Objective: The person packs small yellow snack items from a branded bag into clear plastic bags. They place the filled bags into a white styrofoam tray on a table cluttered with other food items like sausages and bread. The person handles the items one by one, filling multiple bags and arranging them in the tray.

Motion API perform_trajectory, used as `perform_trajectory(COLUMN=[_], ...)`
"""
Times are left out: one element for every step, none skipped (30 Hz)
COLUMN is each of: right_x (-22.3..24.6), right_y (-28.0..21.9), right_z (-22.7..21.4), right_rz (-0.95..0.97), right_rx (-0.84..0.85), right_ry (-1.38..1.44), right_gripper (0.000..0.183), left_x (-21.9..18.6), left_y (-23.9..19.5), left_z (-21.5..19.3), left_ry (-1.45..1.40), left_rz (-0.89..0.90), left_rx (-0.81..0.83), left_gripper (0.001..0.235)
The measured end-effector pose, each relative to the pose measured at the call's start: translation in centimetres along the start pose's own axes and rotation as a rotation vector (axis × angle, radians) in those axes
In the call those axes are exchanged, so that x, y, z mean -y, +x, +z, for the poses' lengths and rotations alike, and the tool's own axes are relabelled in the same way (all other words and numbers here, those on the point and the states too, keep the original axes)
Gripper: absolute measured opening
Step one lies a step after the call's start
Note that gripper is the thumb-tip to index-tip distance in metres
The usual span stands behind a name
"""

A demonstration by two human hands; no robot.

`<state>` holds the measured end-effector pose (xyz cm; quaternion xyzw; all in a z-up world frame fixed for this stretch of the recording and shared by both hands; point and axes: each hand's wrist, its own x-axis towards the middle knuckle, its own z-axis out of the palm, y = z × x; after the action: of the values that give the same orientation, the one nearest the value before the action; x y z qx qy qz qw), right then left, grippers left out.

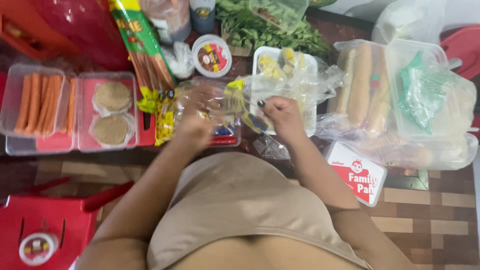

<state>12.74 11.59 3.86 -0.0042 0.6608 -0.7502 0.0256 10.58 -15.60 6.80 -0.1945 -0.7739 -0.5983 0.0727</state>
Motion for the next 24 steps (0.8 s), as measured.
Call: perform_trajectory(right_x=[0.3,0.5,0.7,1.1,1.5,1.8,2.0,1.9,1.6,1.2,0.7,0.2,-0.2,-0.4,-0.5,-0.7,-0.7,-0.8,-0.8,-0.7,-0.7,-0.7,-0.6,-0.7], right_y=[0.0,0.1,0.1,0.5,0.9,1.0,1.1,1.3,1.5,1.5,1.4,1.5,1.5,1.7,1.9,1.9,2.0,2.0,2.0,2.0,2.0,2.1,2.3,2.3], right_z=[0.9,1.9,3.0,3.6,4.0,4.0,3.9,3.8,3.6,3.4,3.3,3.1,2.9,2.8,2.5,2.4,2.4,2.4,2.5,2.5,2.6,2.7,2.8,2.9], right_rz=[0.030,0.054,0.035,0.004,-0.026,-0.025,-0.025,-0.022,0.001,0.029,0.058,0.074,0.089,0.100,0.125,0.151,0.177,0.125,0.072,0.021,0.002,-0.020,-0.042,-0.003], right_rx=[0.022,0.047,0.059,0.064,0.070,0.097,0.124,0.151,0.172,0.191,0.211,0.222,0.232,0.242,0.217,0.189,0.162,0.181,0.200,0.218,0.212,0.206,0.200,0.224], right_ry=[-0.072,-0.145,-0.067,0.007,0.082,0.082,0.081,0.081,0.101,0.121,0.141,0.232,0.323,0.415,0.394,0.375,0.357,0.318,0.278,0.238,0.215,0.190,0.165,0.173], right_gripper=[0.010,0.011,0.006,0.002,0.005,0.006,0.007,0.010,0.011,0.013,0.016,0.016,0.017,0.018,0.016,0.015,0.014,0.016,0.017,0.018,0.011,0.005,0.005,0.003], left_x=[-1.1,-1.9,-2.5,-2.8,-3.0,-3.0,-2.7,-2.2,-1.5,-0.8,0.0,0.7,1.4,1.9,2.3,2.8,3.2,3.6,4.0,4.4,4.8,5.1,5.4,5.6], left_y=[-0.6,-0.6,-0.6,-0.4,-0.2,-0.1,0.1,0.1,0.1,-0.1,-0.1,-0.2,-0.5,-0.6,-0.7,-0.8,-0.9,-1.0,-1.1,-1.3,-1.4,-1.3,-1.3,-1.3], left_z=[1.1,2.2,2.9,3.1,3.3,3.5,3.5,3.5,3.5,3.5,3.6,3.7,3.9,4.0,4.1,4.2,4.4,4.5,4.6,4.8,5.0,5.1,5.3,5.5], left_ry=[-0.050,-0.132,-0.213,-0.226,-0.240,-0.256,-0.314,-0.374,-0.433,-0.503,-0.572,-0.641,-0.704,-0.763,-0.821,-0.823,-0.824,-0.824,-0.820,-0.818,-0.815,-0.802,-0.789,-0.777], left_rz=[-0.027,-0.054,-0.080,-0.123,-0.165,-0.212,-0.257,-0.305,-0.353,-0.307,-0.260,-0.209,-0.302,-0.392,-0.482,-0.501,-0.520,-0.539,-0.503,-0.467,-0.432,-0.380,-0.329,-0.280], left_rx=[0.187,0.182,0.176,0.173,0.170,0.172,0.188,0.204,0.220,0.233,0.246,0.257,0.254,0.251,0.247,0.219,0.190,0.162,0.136,0.110,0.084,0.081,0.078,0.076], left_gripper=[0.057,0.058,0.059,0.058,0.058,0.057,0.050,0.043,0.035,0.029,0.023,0.017,0.016,0.017,0.018,0.020,0.022,0.024,0.021,0.019,0.016,0.013,0.013,0.017])
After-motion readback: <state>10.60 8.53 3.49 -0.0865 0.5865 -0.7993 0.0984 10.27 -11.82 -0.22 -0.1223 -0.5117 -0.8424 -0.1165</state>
